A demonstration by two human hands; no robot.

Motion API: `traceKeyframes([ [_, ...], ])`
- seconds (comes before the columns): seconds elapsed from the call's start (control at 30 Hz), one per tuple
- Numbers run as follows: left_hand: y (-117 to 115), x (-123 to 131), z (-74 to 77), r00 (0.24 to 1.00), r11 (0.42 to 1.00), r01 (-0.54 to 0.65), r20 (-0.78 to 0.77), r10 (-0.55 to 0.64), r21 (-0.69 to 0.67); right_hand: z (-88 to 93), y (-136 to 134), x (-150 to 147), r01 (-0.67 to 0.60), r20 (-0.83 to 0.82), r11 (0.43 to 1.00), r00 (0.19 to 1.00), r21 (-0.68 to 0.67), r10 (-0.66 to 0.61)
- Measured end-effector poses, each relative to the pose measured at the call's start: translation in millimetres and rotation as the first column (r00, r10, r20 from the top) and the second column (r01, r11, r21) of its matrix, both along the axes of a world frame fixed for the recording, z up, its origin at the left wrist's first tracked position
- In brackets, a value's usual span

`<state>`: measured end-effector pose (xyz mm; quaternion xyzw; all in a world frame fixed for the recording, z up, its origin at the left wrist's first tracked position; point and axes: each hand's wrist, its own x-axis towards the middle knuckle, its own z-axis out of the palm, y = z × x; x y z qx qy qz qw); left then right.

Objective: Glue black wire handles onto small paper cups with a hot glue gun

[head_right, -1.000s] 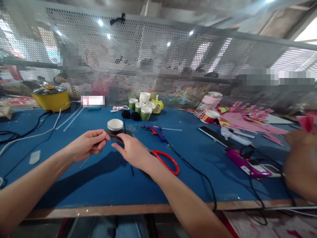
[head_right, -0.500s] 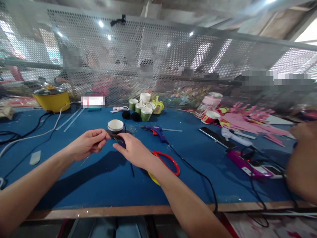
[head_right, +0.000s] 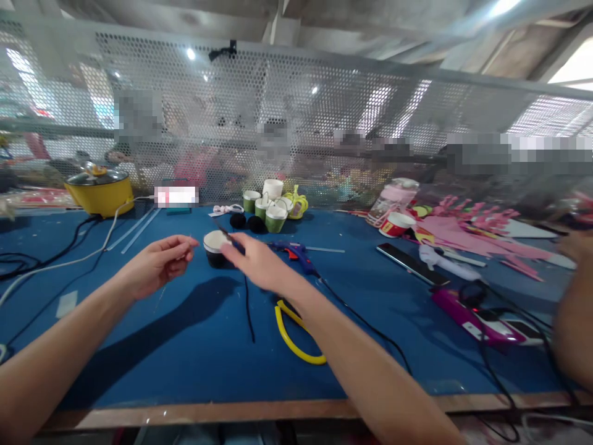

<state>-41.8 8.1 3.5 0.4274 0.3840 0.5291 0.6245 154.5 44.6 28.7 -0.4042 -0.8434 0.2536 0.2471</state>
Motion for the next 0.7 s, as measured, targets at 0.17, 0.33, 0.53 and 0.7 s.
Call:
traceKeyframes([
  [0.17,10.7,-6.8,-6.7,0.971,0.979,-0.201,0.130,0.202,-0.025,31.4,72.7,-41.4,-0.013,0.133,0.988,0.991,0.154,-0.007],
  [0.33,15.6,-9.9,-12.7,0.979,0.980,-0.199,0.049,0.199,0.001,21.7,140.0,-103.1,-0.185,0.371,0.958,0.924,0.218,0.094],
  [0.53,24.1,-11.1,-19.2,0.972,0.972,-0.233,-0.005,0.233,-0.011,-20.3,182.6,-140.8,-0.309,0.546,0.943,0.815,0.126,0.194],
  [0.7,26.6,-10.0,-23.1,0.973,0.973,-0.227,-0.049,0.225,-0.036,-46.5,203.7,-138.0,-0.311,0.589,0.943,0.786,0.114,0.188],
])
